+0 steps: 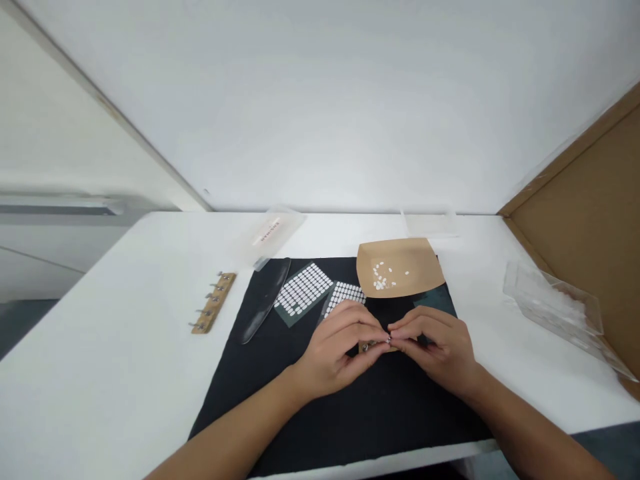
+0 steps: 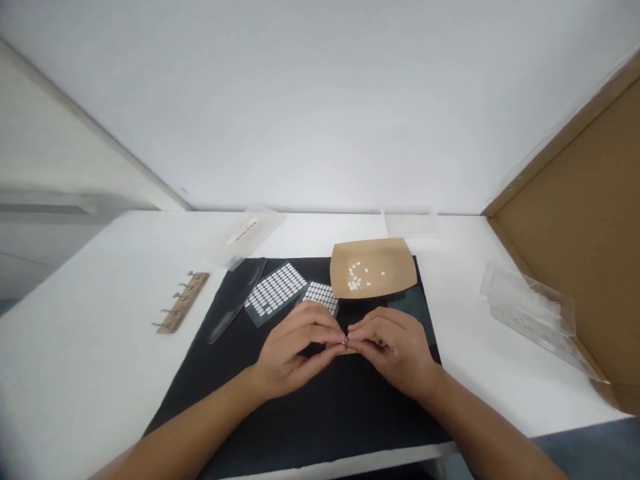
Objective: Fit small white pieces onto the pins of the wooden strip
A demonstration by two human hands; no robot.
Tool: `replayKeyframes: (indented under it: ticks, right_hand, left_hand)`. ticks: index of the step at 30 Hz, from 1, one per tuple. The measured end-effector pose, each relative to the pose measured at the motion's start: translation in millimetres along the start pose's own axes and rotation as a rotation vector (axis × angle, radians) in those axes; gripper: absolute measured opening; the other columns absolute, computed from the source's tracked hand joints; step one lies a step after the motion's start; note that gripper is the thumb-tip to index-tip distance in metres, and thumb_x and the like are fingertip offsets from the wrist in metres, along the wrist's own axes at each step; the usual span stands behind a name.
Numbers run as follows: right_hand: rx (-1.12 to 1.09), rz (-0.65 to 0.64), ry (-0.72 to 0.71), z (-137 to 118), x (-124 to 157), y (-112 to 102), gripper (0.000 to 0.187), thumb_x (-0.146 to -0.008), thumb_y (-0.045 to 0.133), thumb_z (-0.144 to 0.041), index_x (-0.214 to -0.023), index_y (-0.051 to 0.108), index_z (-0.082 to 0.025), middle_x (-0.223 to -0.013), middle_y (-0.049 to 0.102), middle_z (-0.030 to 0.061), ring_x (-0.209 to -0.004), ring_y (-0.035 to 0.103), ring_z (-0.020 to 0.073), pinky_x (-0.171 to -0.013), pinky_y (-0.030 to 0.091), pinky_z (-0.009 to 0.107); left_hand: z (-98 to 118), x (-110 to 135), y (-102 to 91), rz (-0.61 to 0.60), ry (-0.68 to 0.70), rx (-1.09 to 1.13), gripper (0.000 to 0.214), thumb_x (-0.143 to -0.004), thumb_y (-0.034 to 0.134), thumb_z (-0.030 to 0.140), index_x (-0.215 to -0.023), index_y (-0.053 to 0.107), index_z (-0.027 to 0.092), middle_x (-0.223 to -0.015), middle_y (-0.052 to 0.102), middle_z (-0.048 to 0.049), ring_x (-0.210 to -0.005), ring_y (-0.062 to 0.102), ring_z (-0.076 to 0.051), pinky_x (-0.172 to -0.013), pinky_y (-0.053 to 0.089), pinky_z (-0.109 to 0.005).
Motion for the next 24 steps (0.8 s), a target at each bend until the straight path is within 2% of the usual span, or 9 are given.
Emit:
replayKeyframes:
  ticks: [11,18,24]
  right_hand:
    - [-0.049,-0.032,0.08,6,6,3,0.009,-0.096,0.081,-0.026,-0.092,0.074,-0.023,-0.09,0.081,0.0012,-0.081,0.077,0.0136,-0.073,0.061,0.023]
    - [-0.104,-0.045,0.109,0,7,9,0.018,-0.094,0.083,-0.038,-0.09,0.075,-0.023,-0.086,0.081,-0.0007,-0.076,0.076,0.0128,-0.069,0.059,0.023]
    - [-0.134,-0.143,0.331,12,11,11,0.022,-0.091,0.086,-0.043,-0.089,0.075,-0.023,-0.087,0.079,-0.001,-0.076,0.074,0.0132,-0.069,0.057,0.023]
  left_hand:
    - [-2,0,1.7,-0.137,-0.076,0.028,0.01,-0.1,0.07,0.013,-0.108,0.069,0.019,-0.094,0.073,-0.0059,-0.09,0.065,-0.019,-0.085,0.054,-0.035]
    - [-4,2,2.3,-0.153,-0.123,-0.014,0.004,-0.104,0.063,0.017,-0.107,0.064,0.019,-0.092,0.07,-0.0059,-0.088,0.063,-0.019,-0.082,0.053,-0.034]
    - [-1,4,4.2,-0.184,-0.073,-0.095,0.009,-0.105,0.06,0.013,-0.111,0.062,0.019,-0.095,0.071,-0.0062,-0.09,0.063,-0.021,-0.089,0.054,-0.038]
Point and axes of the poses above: each hand's wrist, its own x-axis away from the middle knuckle, its own y-axis out of the palm, z = x × y, the point moved 3 cm from there along -x, towards the middle knuckle
